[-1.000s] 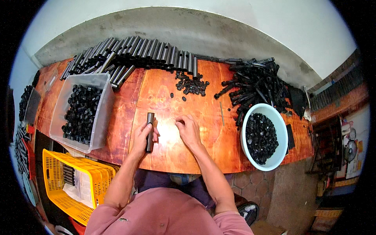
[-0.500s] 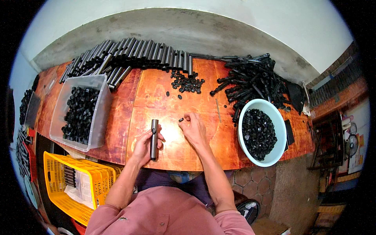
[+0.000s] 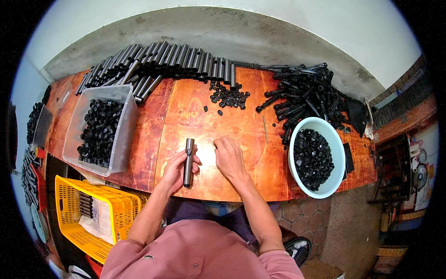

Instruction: The person repeatedly picks up small black plastic caps and inserts them into metal rods, then places the assembled units into a yellow basket. The person works at a wooden table with bins of parts and a bowl of caps nearby.

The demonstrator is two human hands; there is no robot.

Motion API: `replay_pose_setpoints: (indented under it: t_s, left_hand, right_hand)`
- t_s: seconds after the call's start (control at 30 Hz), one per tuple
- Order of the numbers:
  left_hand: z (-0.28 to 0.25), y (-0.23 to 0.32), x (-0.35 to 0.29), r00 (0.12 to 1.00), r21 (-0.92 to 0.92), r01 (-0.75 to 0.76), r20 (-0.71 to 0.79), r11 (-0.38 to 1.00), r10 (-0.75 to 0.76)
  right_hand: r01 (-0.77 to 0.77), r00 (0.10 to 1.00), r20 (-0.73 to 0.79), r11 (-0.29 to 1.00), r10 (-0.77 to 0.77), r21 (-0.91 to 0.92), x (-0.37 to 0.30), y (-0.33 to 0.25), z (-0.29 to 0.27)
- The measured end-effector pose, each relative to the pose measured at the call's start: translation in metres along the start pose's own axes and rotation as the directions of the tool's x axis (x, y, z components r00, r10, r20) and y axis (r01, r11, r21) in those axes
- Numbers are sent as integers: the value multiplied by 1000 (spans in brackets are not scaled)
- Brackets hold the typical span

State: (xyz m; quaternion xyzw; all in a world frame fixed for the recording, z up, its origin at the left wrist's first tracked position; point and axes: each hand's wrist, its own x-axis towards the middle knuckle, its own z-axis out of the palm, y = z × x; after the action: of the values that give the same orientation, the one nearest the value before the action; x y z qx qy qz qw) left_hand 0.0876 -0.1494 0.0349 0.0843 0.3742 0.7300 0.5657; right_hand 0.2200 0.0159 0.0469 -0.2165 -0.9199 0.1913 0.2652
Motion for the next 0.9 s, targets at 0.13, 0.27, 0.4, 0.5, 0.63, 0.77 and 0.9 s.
replay_pose_setpoints:
  t_s: [0.13,0.27,0.4,0.5,0.63,0.77,0.9]
  left_hand:
    - [-2,0,-1,1000,4,3,7,1000,-3]
    - [-5,-2,-2,1000,-25,4,12,1000,-3]
    - [-2,1,-4,1000,-40,2,14,999,-1]
    - [-2,0,-4,1000,-38,-6,-1,999,6]
    - [-3,0,-3,1000,-44,-9,16,999,10]
    - [-2,0,-3,999,-55,-17,32,998,18]
    - [-5,-1,-3,999,-53,-12,47,999,15]
  right_hand:
    - [16,996,90,999,-19,40,2,-4,8]
    - [-64,995,88,988,52,140,4,-12,4]
    - [-186,976,144,968,162,171,1,-11,0]
    - [-198,974,143,963,173,182,0,-8,3]
    - [-215,970,151,960,190,178,0,-5,8]
    - [-178,980,108,978,166,108,0,-8,5]
    - [-225,973,96,952,209,208,-2,-20,-2]
